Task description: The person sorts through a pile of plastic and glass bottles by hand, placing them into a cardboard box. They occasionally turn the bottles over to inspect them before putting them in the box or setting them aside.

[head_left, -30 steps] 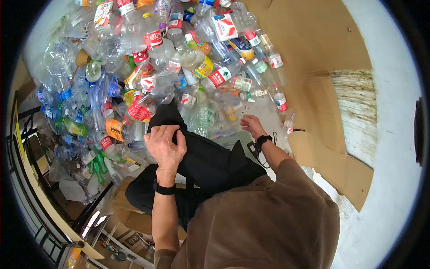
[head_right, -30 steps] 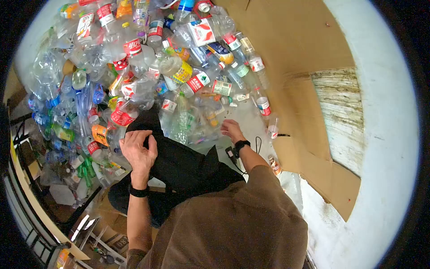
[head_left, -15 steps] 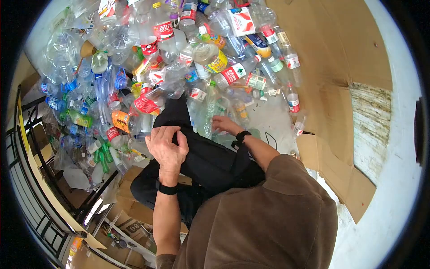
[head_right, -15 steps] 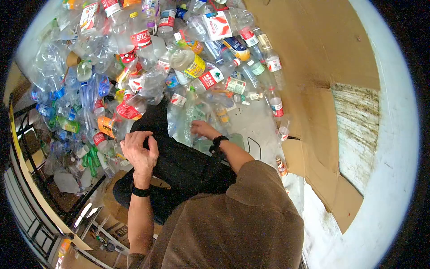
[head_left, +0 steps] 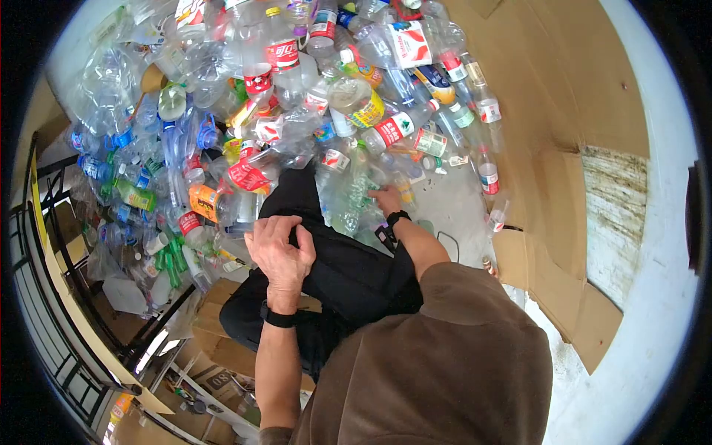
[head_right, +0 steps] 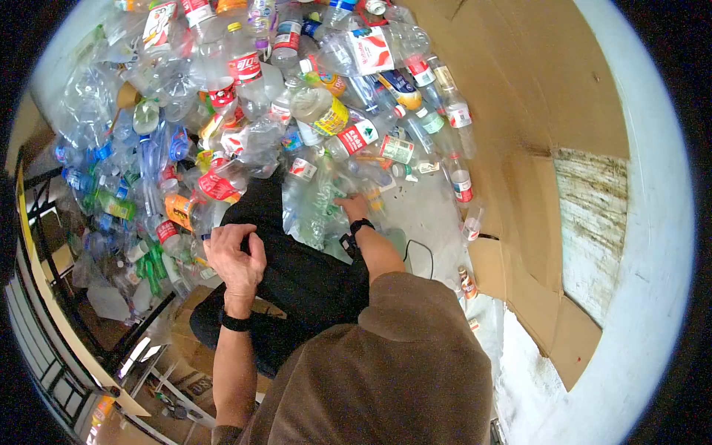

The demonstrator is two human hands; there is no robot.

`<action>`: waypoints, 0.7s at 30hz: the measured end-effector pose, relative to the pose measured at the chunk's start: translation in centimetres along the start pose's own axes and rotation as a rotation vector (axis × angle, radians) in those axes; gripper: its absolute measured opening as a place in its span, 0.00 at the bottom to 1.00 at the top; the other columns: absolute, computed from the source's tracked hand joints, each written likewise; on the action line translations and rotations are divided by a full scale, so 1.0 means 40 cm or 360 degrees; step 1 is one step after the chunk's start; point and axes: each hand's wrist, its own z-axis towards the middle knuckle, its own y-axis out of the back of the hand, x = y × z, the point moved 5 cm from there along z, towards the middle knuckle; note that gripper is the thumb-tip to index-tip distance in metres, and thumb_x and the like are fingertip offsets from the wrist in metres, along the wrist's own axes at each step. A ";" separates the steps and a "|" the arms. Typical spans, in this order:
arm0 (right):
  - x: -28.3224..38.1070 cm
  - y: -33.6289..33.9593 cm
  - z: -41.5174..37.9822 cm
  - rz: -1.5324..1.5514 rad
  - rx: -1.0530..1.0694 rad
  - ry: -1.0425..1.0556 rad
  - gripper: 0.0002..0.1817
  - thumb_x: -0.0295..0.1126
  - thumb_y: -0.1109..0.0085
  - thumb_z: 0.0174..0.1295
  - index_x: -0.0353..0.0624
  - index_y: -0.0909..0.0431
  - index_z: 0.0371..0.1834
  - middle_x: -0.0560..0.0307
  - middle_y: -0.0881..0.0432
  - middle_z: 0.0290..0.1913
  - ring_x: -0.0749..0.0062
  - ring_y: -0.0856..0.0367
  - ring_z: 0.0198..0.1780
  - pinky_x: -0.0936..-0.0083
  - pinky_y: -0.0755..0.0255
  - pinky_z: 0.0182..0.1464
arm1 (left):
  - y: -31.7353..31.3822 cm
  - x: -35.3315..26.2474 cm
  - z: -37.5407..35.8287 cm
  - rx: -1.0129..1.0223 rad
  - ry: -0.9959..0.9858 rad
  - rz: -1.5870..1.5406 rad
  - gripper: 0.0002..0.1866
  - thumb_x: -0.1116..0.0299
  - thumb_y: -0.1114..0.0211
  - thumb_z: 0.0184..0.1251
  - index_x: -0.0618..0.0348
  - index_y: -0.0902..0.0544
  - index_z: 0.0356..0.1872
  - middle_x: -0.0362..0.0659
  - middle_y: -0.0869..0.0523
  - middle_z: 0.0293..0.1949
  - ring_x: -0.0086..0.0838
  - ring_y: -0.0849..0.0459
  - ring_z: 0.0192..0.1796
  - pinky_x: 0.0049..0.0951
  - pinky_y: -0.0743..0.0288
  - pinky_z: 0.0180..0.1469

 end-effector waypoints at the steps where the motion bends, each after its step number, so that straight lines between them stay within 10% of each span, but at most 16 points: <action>1: 0.018 0.001 -0.012 0.0083 0.0053 -0.0144 0.27 0.41 0.21 0.41 0.39 0.26 0.37 0.55 0.22 0.30 0.70 0.24 0.27 0.71 0.31 0.26 | 0.001 0.003 0.000 -0.0008 -0.0018 -0.0023 0.04 0.72 0.34 0.48 0.52 0.15 0.27 0.37 0.16 0.28 0.35 0.19 0.37 0.35 0.36 0.41; 5: 0.030 0.007 -0.020 -0.0027 0.0072 -0.0001 0.26 0.41 0.22 0.41 0.38 0.27 0.34 0.58 0.25 0.24 0.71 0.27 0.22 0.72 0.33 0.24 | 0.010 0.015 -0.004 -0.0039 0.0018 -0.0048 0.04 0.72 0.34 0.48 0.52 0.15 0.27 0.37 0.16 0.28 0.35 0.19 0.37 0.35 0.36 0.41; 8: 0.051 0.094 -0.078 0.0158 0.0156 -0.0122 0.31 0.42 0.22 0.36 0.30 0.23 0.38 0.50 0.18 0.36 0.64 0.19 0.39 0.70 0.25 0.44 | 0.014 0.014 -0.007 -0.0037 0.0028 -0.0066 0.03 0.73 0.35 0.50 0.53 0.15 0.27 0.39 0.15 0.29 0.35 0.19 0.38 0.36 0.35 0.42; 17: 0.231 0.328 -0.268 0.0516 0.0419 0.0402 0.28 0.29 0.30 0.49 0.33 0.28 0.54 0.53 0.19 0.46 0.67 0.20 0.46 0.70 0.25 0.49 | 0.013 0.015 -0.034 -0.0121 -0.0016 -0.0033 0.03 0.70 0.34 0.50 0.52 0.15 0.27 0.38 0.15 0.30 0.36 0.19 0.39 0.38 0.34 0.42; 21: 0.428 0.360 -0.425 0.0922 0.0415 0.0852 0.32 0.28 0.35 0.52 0.37 0.30 0.63 0.55 0.20 0.54 0.69 0.21 0.55 0.72 0.28 0.56 | 0.025 -0.015 -0.052 -0.0028 -0.0131 -0.0071 0.15 0.54 0.28 0.55 0.53 0.13 0.38 0.37 0.14 0.31 0.36 0.19 0.40 0.37 0.35 0.43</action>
